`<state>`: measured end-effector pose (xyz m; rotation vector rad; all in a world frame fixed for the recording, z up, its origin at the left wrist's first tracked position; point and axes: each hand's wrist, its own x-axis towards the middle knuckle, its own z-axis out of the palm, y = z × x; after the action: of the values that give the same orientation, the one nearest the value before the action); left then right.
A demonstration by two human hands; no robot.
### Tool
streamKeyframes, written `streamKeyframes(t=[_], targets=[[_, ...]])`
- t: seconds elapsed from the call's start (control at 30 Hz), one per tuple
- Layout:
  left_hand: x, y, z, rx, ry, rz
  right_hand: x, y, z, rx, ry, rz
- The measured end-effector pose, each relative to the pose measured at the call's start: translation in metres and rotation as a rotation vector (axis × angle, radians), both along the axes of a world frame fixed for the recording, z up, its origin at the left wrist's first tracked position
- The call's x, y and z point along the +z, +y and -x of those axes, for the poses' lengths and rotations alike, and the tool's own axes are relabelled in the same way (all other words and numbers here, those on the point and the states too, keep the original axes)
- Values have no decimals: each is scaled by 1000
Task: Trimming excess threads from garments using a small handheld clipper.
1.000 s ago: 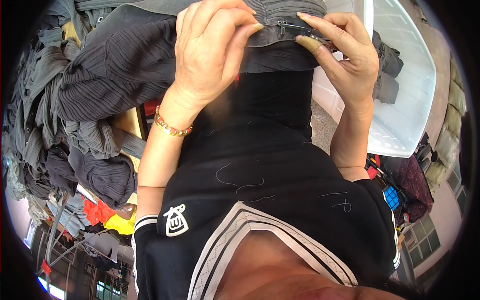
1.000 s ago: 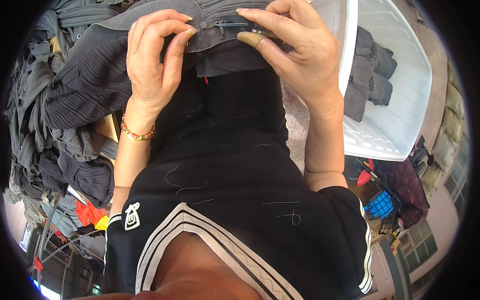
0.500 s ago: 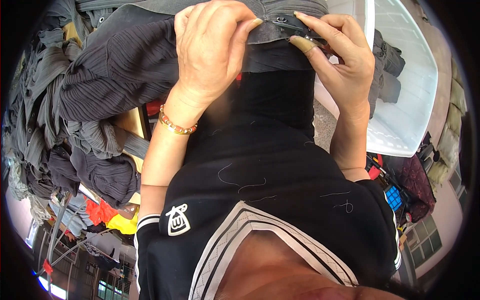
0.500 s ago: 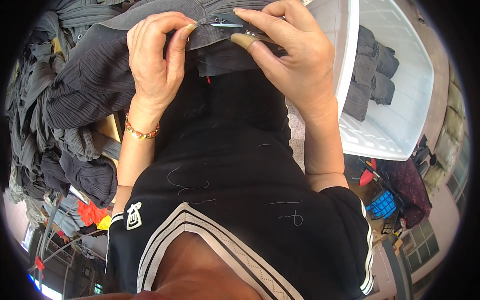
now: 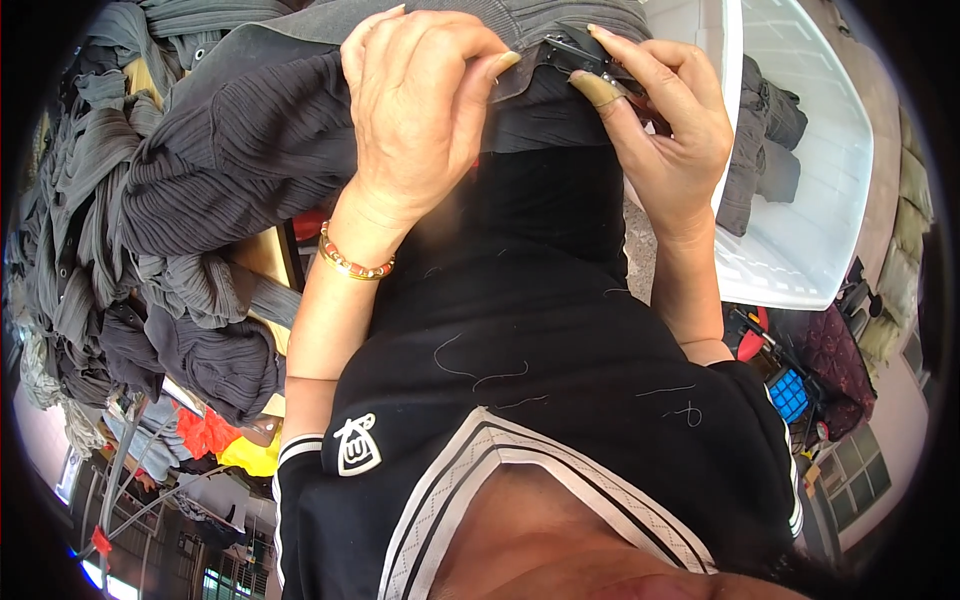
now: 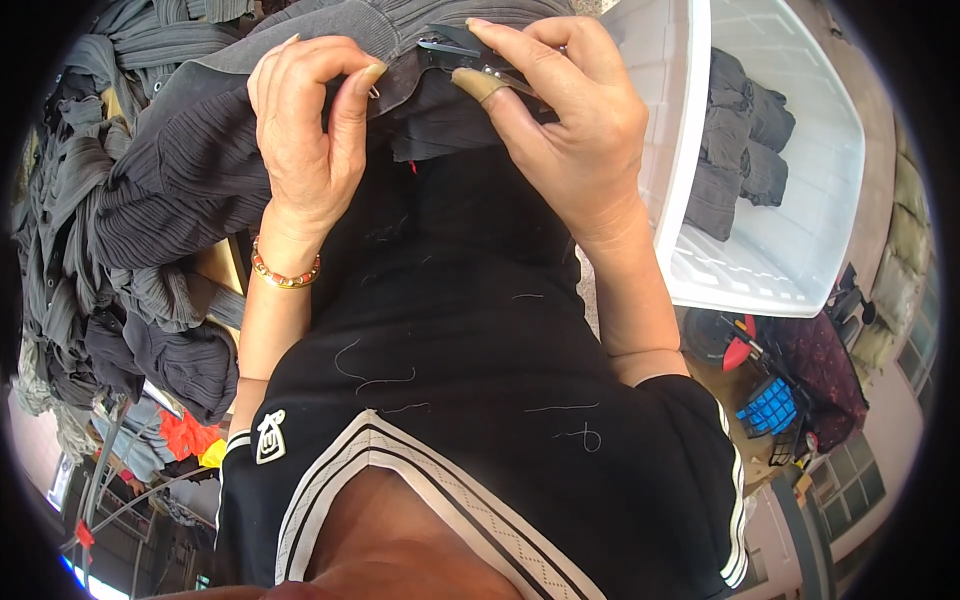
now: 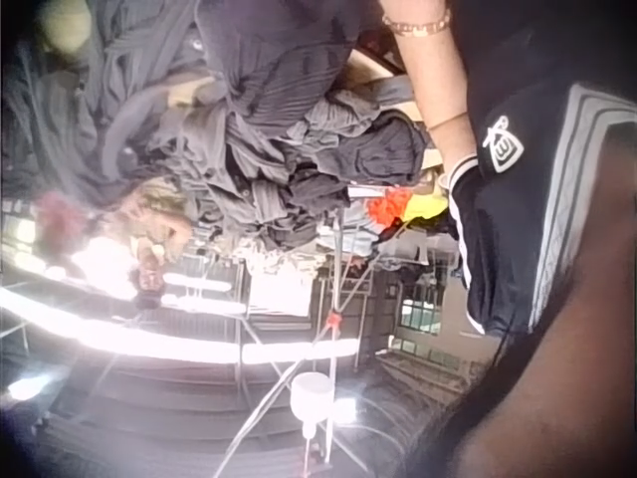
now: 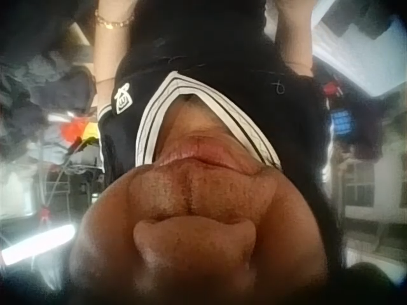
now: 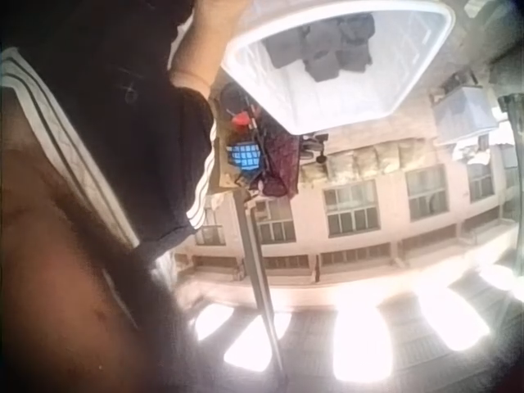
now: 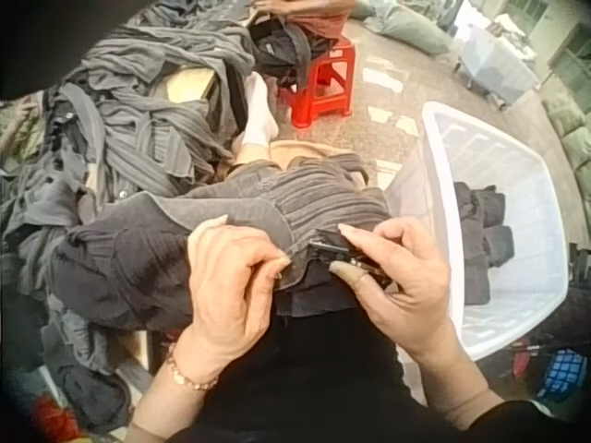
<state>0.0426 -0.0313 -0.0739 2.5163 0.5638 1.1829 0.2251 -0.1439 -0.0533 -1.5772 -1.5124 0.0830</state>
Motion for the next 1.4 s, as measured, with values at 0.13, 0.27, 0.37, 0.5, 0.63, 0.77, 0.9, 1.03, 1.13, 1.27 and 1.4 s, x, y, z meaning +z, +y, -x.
streamKeyframes(t=[0.13,0.27,0.37,0.5,0.63,0.77,0.9,1.03,1.13,1.27,1.4], targets=[[1,-1,0,-4,-1,11,-3,-1,1,-37,-41,-27],[1,-3,1,-4,10,20,-5,1,3,-55,-77,-88],[1,-3,3,-13,14,33,-6,3,2,-10,-92,-90],[-4,-2,4,-12,-27,86,4,7,5,52,-114,-68],[-10,-3,2,-9,-103,154,1,4,2,44,-132,-58],[-12,-7,3,-50,-176,365,0,3,0,46,-138,-62],[-22,-6,6,-135,-350,708,10,4,3,85,-65,-46],[-25,-9,1,-159,-483,832,27,9,6,138,-22,91],[-39,2,-23,-363,-769,713,34,13,8,182,-51,129],[7,-15,-4,-60,-392,895,34,16,4,184,-78,203],[7,-14,0,-42,-405,861,46,24,14,206,-113,233]])
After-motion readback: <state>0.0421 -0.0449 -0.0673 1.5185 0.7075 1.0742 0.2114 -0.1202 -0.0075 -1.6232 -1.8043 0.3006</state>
